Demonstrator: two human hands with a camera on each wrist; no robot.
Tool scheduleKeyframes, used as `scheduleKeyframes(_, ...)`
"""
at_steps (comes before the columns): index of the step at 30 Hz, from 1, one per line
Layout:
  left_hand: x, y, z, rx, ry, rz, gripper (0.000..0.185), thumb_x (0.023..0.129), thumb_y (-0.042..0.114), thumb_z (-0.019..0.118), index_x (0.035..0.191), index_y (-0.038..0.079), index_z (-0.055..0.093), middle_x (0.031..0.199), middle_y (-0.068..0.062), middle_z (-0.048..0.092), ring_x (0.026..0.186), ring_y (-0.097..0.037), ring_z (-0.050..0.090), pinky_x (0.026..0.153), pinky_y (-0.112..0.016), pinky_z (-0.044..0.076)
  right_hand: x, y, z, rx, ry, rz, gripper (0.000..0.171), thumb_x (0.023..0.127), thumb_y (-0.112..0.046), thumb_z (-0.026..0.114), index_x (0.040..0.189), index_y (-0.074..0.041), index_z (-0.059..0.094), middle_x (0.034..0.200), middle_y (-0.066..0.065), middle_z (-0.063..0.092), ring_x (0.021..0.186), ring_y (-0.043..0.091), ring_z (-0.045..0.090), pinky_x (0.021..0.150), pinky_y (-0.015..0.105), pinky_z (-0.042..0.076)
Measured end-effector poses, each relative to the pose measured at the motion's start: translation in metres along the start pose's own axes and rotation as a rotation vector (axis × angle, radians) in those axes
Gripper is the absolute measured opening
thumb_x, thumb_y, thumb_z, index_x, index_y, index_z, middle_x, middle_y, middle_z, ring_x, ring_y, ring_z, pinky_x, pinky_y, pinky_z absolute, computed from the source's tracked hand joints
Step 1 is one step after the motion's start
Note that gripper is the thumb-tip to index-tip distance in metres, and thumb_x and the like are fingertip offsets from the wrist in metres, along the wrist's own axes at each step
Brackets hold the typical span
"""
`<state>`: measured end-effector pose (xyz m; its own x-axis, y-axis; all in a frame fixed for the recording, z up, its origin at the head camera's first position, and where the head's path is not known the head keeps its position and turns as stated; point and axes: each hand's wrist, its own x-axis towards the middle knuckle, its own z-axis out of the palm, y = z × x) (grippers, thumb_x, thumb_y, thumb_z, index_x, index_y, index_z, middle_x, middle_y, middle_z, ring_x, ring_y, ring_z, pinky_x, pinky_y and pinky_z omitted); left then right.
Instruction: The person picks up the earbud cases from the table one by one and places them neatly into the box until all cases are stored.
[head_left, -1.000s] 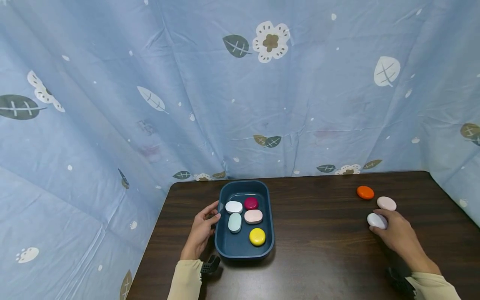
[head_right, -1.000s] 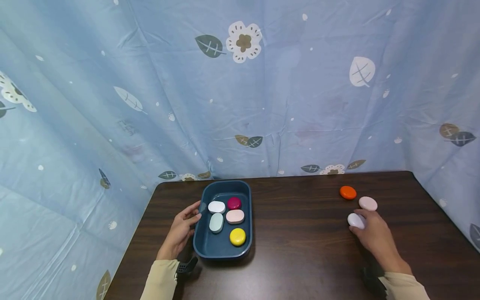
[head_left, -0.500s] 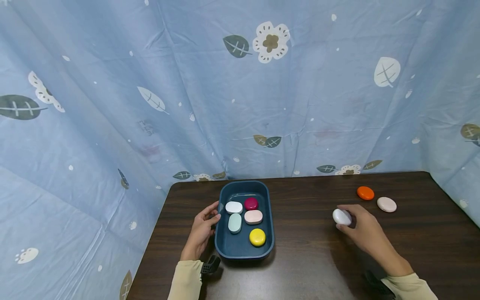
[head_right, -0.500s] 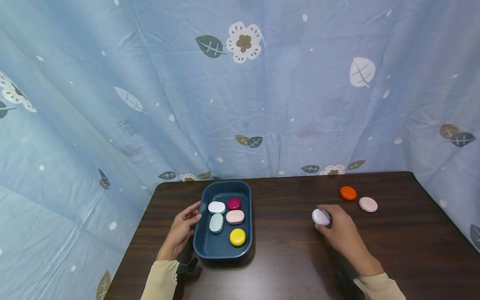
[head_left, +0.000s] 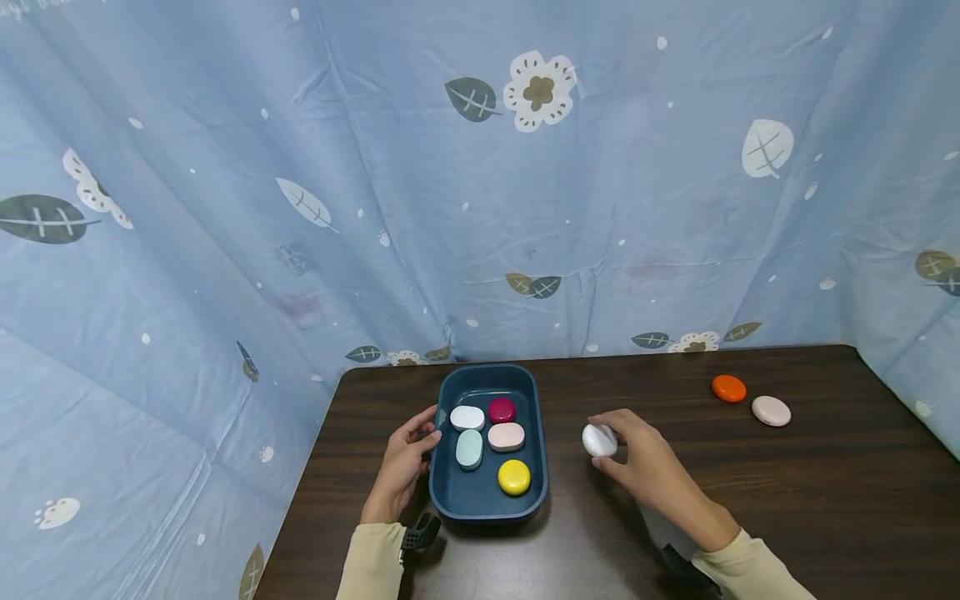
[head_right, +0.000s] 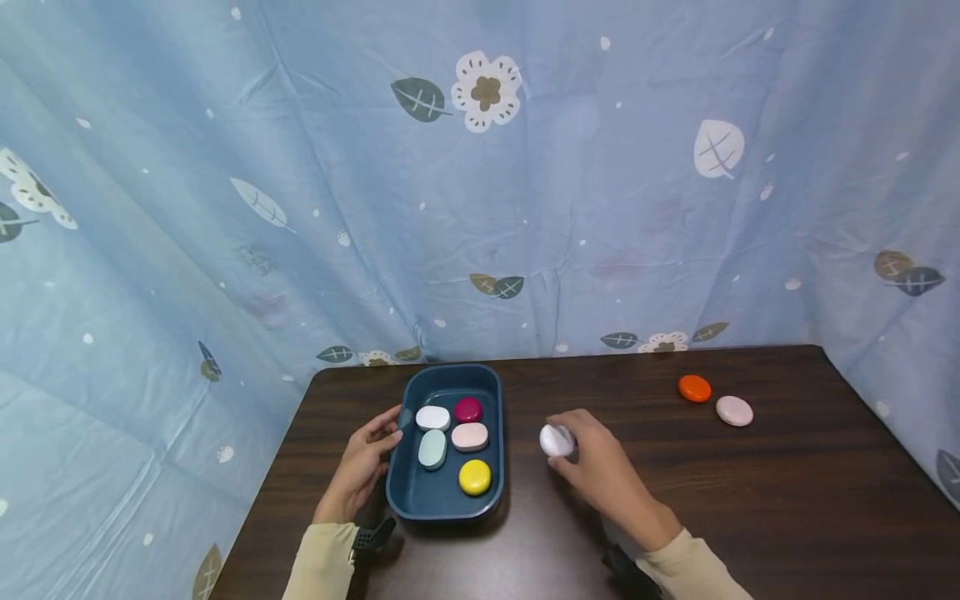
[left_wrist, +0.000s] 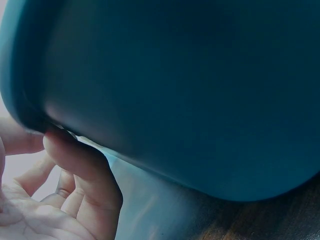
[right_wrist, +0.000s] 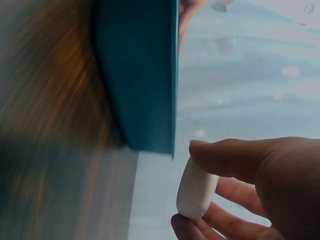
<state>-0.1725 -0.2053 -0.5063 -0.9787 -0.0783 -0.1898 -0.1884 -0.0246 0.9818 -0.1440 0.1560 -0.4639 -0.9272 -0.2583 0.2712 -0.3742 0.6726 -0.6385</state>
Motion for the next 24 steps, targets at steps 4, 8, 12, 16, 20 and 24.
scheduleKeyframes(4,-0.001,0.000,0.000,-0.008,0.002,-0.003,0.047,0.108,0.004,0.056,0.155,0.003,0.052,0.117,-0.009,0.049,0.096,-0.022,0.051,0.062,-0.029,0.045,0.005,-0.013,0.008,0.017,-0.011,-0.026,0.051,0.079,0.003,0.090,0.126,0.001,0.071,0.124,0.016,0.067,0.101,0.026,0.068,0.084,0.044,0.060)
scheduleKeyframes(8,0.000,-0.001,-0.001,-0.009,-0.001,0.009,0.047,0.107,0.004,0.057,0.154,0.002,0.052,0.117,-0.009,0.049,0.097,-0.022,0.051,0.063,-0.028,0.046,0.010,-0.025,0.015,0.039,-0.025,-0.047,0.050,0.079,0.003,0.090,0.126,0.001,0.071,0.123,0.015,0.068,0.101,0.025,0.067,0.084,0.042,0.061)
scheduleKeyframes(12,0.001,-0.002,-0.001,-0.008,0.003,0.008,0.046,0.107,0.004,0.057,0.153,0.003,0.054,0.117,-0.010,0.049,0.099,-0.023,0.052,0.065,-0.029,0.047,0.015,-0.036,0.023,0.072,-0.041,-0.067,0.049,0.079,0.004,0.089,0.125,0.000,0.072,0.123,0.012,0.068,0.102,0.023,0.067,0.086,0.042,0.061)
scheduleKeyframes(16,0.001,-0.003,-0.002,-0.002,0.005,-0.001,0.046,0.107,0.004,0.057,0.153,0.003,0.053,0.118,-0.010,0.049,0.099,-0.024,0.052,0.065,-0.029,0.047,0.020,-0.046,0.030,0.098,-0.061,-0.111,0.048,0.079,0.004,0.089,0.124,0.000,0.072,0.122,0.010,0.068,0.101,0.022,0.067,0.087,0.041,0.061)
scheduleKeyframes(20,0.001,-0.002,-0.002,-0.002,0.001,0.001,0.047,0.108,0.006,0.057,0.155,0.003,0.052,0.118,-0.009,0.049,0.100,-0.023,0.052,0.065,-0.029,0.047,0.025,-0.053,0.037,0.119,-0.090,-0.138,0.047,0.080,0.004,0.088,0.125,0.001,0.072,0.122,0.011,0.068,0.101,0.024,0.066,0.087,0.042,0.061)
scheduleKeyframes(24,0.000,-0.001,-0.001,-0.008,0.000,0.003,0.047,0.108,0.006,0.057,0.155,0.003,0.052,0.117,-0.008,0.050,0.101,-0.024,0.052,0.065,-0.029,0.046,0.030,-0.060,0.045,0.121,-0.130,-0.140,0.046,0.082,0.003,0.088,0.124,0.000,0.072,0.123,0.011,0.068,0.103,0.024,0.066,0.090,0.044,0.061)
